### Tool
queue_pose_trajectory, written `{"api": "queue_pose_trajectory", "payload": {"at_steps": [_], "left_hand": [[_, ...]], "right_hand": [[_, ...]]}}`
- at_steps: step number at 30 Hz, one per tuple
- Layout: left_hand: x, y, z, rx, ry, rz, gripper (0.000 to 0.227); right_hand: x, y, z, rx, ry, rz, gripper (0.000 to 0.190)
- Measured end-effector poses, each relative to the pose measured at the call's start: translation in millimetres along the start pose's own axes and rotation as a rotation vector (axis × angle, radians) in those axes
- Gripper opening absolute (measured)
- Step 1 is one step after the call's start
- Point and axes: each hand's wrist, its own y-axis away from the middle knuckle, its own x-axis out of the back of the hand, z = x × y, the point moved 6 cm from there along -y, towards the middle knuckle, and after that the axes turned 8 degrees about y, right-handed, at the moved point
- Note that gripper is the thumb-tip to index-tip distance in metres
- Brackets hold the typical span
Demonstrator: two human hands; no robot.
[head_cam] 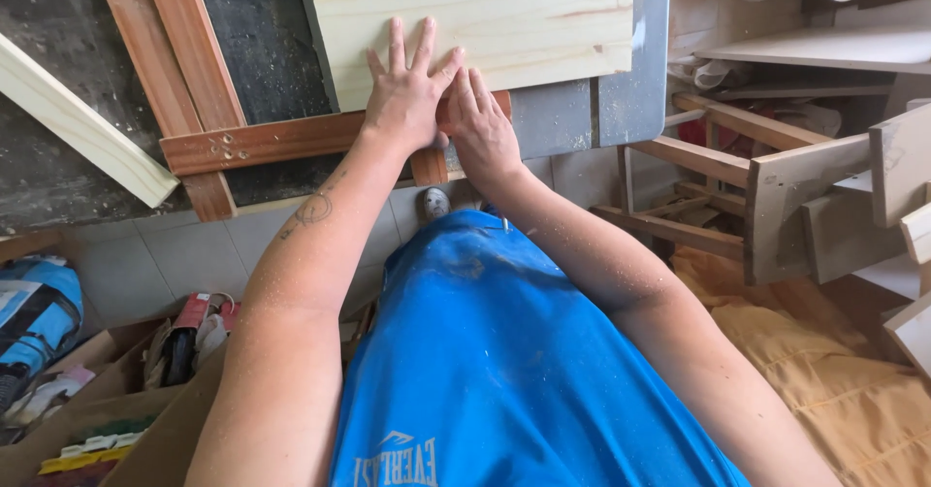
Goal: Measuring and marking wooden boards for processing in a workshop
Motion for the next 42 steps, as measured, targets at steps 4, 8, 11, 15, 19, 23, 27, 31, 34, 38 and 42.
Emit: {"api": "queue_pose_trajectory", "payload": {"at_steps": [4, 8, 11, 15, 19, 23, 27, 31, 34, 38, 42], "left_hand": [[0.8, -4.1, -3.4, 0.002, -0.023, 0.002, 0.129], [3.3, -9.1, -5.9, 0.007, -0.013, -0.011, 0.128], [4.6, -10.7, -7.2, -0.001, -0.011, 0.001, 0.129], [7.0, -12.9, -8.3, 0.009, -0.008, -0.009, 0.129], [11.5, -16.5, -9.9, 0.013, 0.003, -0.013, 0.13], [13.6, -21.9, -13.6, 0.015, -0.002, -0.012, 0.129], [18.0, -25.9, -15.1, 0.02, -0.001, -0.032, 0.129], [18.2, -31.2, -18.3, 0.014, 0.0, -0.018, 0.13], [21.7, -34.0, -20.0, 0.012, 0.012, -0.002, 0.13], [27.1, -38.6, -23.0, 0.017, 0.007, -0.003, 0.129], [30.0, -48.3, -27.8, 0.004, -0.011, 0.048, 0.129]], "right_hand": [[-3.3, -5.7, 2.0, -0.01, -0.05, -0.033, 0.079], [1.1, -11.8, 3.9, -0.003, -0.026, -0.034, 0.079], [-4.9, -16.5, 5.3, -0.024, -0.037, -0.072, 0.085], [-0.6, -20.2, 6.6, -0.014, -0.05, -0.117, 0.089], [1.7, -27.0, 8.6, -0.027, -0.067, -0.111, 0.084], [-0.7, -33.7, 11.8, -0.024, -0.05, -0.09, 0.08], [-4.5, -40.8, 12.2, -0.038, -0.049, -0.116, 0.084], [-2.7, -46.6, 13.0, -0.025, 0.041, -0.062, 0.079], [3.6, -51.7, 13.9, -0.025, 0.037, -0.087, 0.079], [-6.3, -59.1, 16.0, -0.042, 0.04, -0.056, 0.074], [3.8, -69.1, 22.8, -0.04, 0.045, -0.102, 0.078]]}}
